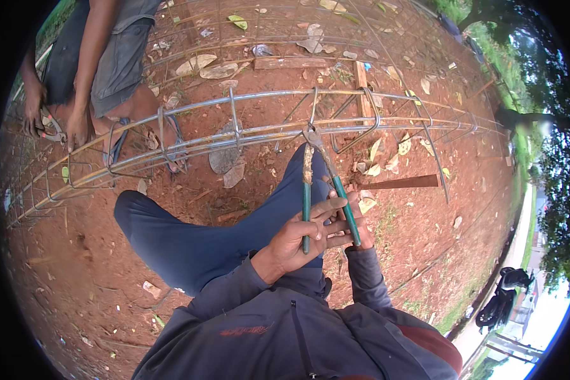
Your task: The person assembles a metal frame by hand, using pliers to twist and secure wire ties at the joints. They repeatedly position the frame, cut excess wire, and tighten connections while seated on the ground.
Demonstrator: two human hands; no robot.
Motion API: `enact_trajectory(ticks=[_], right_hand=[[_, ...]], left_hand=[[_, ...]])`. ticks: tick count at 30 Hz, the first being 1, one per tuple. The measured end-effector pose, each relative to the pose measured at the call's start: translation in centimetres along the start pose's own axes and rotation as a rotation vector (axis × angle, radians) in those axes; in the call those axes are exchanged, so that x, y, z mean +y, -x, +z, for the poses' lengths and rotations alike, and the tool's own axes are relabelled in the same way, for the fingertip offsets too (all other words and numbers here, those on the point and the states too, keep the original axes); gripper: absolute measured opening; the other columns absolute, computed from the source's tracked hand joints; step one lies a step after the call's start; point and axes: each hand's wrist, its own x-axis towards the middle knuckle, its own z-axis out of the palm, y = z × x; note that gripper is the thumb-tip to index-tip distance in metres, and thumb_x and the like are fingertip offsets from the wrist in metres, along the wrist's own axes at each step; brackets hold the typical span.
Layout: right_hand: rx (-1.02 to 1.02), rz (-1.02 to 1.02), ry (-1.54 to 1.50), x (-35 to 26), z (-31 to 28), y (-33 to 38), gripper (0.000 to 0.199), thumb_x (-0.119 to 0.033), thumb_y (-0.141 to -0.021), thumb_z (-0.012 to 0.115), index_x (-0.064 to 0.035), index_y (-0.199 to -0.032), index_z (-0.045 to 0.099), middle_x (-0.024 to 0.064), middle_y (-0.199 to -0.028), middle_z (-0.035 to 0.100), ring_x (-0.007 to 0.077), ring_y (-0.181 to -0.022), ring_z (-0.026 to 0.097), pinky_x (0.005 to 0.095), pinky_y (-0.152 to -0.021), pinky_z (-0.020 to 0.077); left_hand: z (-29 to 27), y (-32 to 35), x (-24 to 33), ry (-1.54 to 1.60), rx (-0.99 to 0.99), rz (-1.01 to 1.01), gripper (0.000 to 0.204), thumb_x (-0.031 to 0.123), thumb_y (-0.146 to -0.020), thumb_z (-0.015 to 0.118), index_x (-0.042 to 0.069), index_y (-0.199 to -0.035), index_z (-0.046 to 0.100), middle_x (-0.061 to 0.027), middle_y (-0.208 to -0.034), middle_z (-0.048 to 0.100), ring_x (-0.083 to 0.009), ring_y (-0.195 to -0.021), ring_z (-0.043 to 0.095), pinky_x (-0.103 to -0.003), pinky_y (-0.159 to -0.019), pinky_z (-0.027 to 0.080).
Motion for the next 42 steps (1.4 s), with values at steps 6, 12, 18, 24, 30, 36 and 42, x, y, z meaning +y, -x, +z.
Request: enact_trajectory(ticks=[6,12,18,24,30,36,42], right_hand=[[-0.077,-0.117,-0.341,-1.5,2.8,0.9,0.083,-0.049,-0.1,0.063,0.0016,-0.158,0.033,0.0159,-0.152,0.048,0.0263,-0.136,0.053,0.0401,-0.113,0.0464],[-0.141,-0.115,-0.465,-0.5,2.2,0.8,0.084,-0.052,-0.099,0.063,0.003,-0.157,0.035,0.0115,-0.143,0.052,0.0215,-0.129,0.055,0.0342,-0.113,0.0443],[-0.015,-0.026,-0.25,1.8,1.0,1.0,0.059,-0.03,-0.099,0.064,0.0031,-0.146,0.048,0.0021,-0.116,0.059,0.01,-0.103,0.061,0.019,-0.092,0.0488],[0.036,0.032,-0.309,4.4,-0.3,0.7,0.043,-0.018,-0.101,0.059,0.0023,-0.139,0.051,0.0016,-0.106,0.06,0.0058,-0.088,0.062,0.0114,-0.074,0.0479],[-0.106,-0.18,-0.321,5.3,-0.3,-0.1,0.031,-0.008,-0.105,0.052,0.002,-0.133,0.055,0.0019,-0.096,0.061,0.0036,-0.076,0.064,0.0062,-0.061,0.0481],[-0.056,-0.144,0.069,-2.9,2.1,0.0,0.039,-0.017,-0.11,0.049,0.0004,-0.144,0.055,0.0025,-0.088,0.059,0.007,-0.073,0.059,0.0166,-0.067,0.0495],[-0.095,-0.038,0.376,-6.0,1.3,-0.2,0.039,-0.018,-0.109,0.053,-0.0062,-0.145,0.06,-0.0015,-0.068,0.052,0.0072,-0.063,0.046,0.0268,-0.057,0.0385]], left_hand=[[1.6,-1.6,-0.6,0.062,-0.009,0.088,0.077,-0.002,-0.074,0.047,0.01,-0.15,0.051,-0.0124,-0.161,0.04,-0.0411,-0.144,0.044,-0.061,-0.12,0.035],[1.2,-2.3,-1.8,0.19,0.036,0.134,0.052,-0.004,-0.08,0.047,0.004,-0.131,0.056,-0.0123,-0.145,0.05,-0.0332,-0.129,0.056,-0.054,-0.115,0.045],[2.0,-3.3,-1.7,0.419,-0.004,0.08,0.016,0.019,-0.099,0.062,0.008,-0.109,0.056,-0.0092,-0.106,0.058,-0.0267,-0.103,0.062,-0.05,-0.097,0.051],[4.0,-4.8,-2.0,0.26,0.17,0.075,0.033,0.044,-0.105,0.061,0.012,-0.1,0.054,-0.0021,-0.082,0.053,-0.0206,-0.082,0.061,-0.043,-0.081,0.053],[2.4,-5.9,-3.0,0.273,0.117,0.07,0.035,0.046,-0.108,0.055,0.017,-0.089,0.05,0.0057,-0.062,0.039,-0.0093,-0.05,0.046,-0.032,-0.051,0.044],[2.5,-3.7,-1.1,0.056,0.338,-0.065,0.041,0.044,-0.109,0.053,0.019,-0.076,0.047,0.0081,-0.056,0.029,-0.007,-0.042,0.028,-0.026,-0.041,0.027],[3.5,1.0,4.7,-0.466,0.563,-0.4,0.045,0.042,-0.107,0.06,0.018,-0.073,0.042,0.0066,-0.055,0.031,-0.0055,-0.043,0.029,-0.026,-0.04,0.023]])
